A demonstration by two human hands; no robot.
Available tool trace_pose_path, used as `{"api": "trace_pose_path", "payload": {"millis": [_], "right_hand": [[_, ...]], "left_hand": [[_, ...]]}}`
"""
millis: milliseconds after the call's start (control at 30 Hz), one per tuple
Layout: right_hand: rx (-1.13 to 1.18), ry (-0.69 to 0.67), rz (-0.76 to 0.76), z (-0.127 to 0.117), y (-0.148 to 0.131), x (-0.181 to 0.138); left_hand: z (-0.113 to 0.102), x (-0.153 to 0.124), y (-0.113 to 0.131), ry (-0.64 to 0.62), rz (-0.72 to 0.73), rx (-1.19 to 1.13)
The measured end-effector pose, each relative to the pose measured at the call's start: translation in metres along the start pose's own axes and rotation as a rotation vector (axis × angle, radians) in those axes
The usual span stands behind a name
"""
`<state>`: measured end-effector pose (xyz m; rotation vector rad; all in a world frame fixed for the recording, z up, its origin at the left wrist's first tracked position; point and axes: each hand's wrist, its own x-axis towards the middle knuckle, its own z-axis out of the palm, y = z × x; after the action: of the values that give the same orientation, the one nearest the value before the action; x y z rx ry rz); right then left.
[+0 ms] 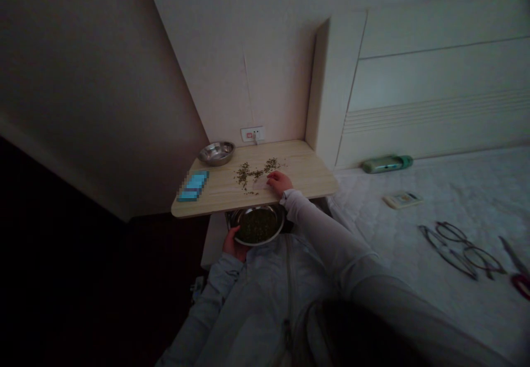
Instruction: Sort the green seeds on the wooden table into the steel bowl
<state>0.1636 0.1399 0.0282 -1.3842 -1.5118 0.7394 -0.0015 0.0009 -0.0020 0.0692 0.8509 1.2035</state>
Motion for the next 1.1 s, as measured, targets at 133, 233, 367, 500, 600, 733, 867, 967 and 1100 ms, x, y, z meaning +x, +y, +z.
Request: {"api": "trace_pose_path", "payload": {"millis": [133, 233, 367, 500, 600, 733, 867, 967, 1100], "right_hand": [[-0.012, 0.007, 0.011, -0.0009, -0.0019, -0.0013], [0.001, -0.002, 0.006, -0.0008, -0.0020, -0.0016], [0.006, -0.004, 0.005, -0.0003, -0.0001, -0.0003], [0.025, 0.005, 0.012, 0.0007, 0.0031, 0.0020], [0.048, 0.000, 0.010, 0.0008, 0.0043, 0.0027], [0.044, -0.003, 0.008, -0.0002, 0.0028, 0.0016], [0.006, -0.019, -0.005, -0.0005, -0.0002, -0.0003], [-0.025, -0.009, -0.005, -0.0001, -0.0015, -0.0014], [-0.036, -0.035, -0.002, -0.0006, -0.0034, -0.0028]], "left_hand": [[0.0025, -0.0024, 0.0000, 0.021, 0.008, 0.015], [0.0017, -0.0021, -0.0001, 0.001, -0.001, 0.020], [-0.0004, -0.0007, 0.0002, 0.007, 0.007, 0.013], [-0.0008, 0.0003, 0.0006, 0.004, -0.013, -0.010], [-0.0006, 0.0008, 0.0007, 0.010, -0.010, -0.006], [-0.0004, 0.0007, 0.0007, 0.015, -0.004, 0.010], [0.0006, -0.0007, 0.0006, 0.001, -0.016, -0.010], [0.0015, -0.0017, 0.0007, 0.000, -0.016, -0.015], [0.0018, -0.0016, 0.0007, 0.017, 0.000, -0.016]]}}
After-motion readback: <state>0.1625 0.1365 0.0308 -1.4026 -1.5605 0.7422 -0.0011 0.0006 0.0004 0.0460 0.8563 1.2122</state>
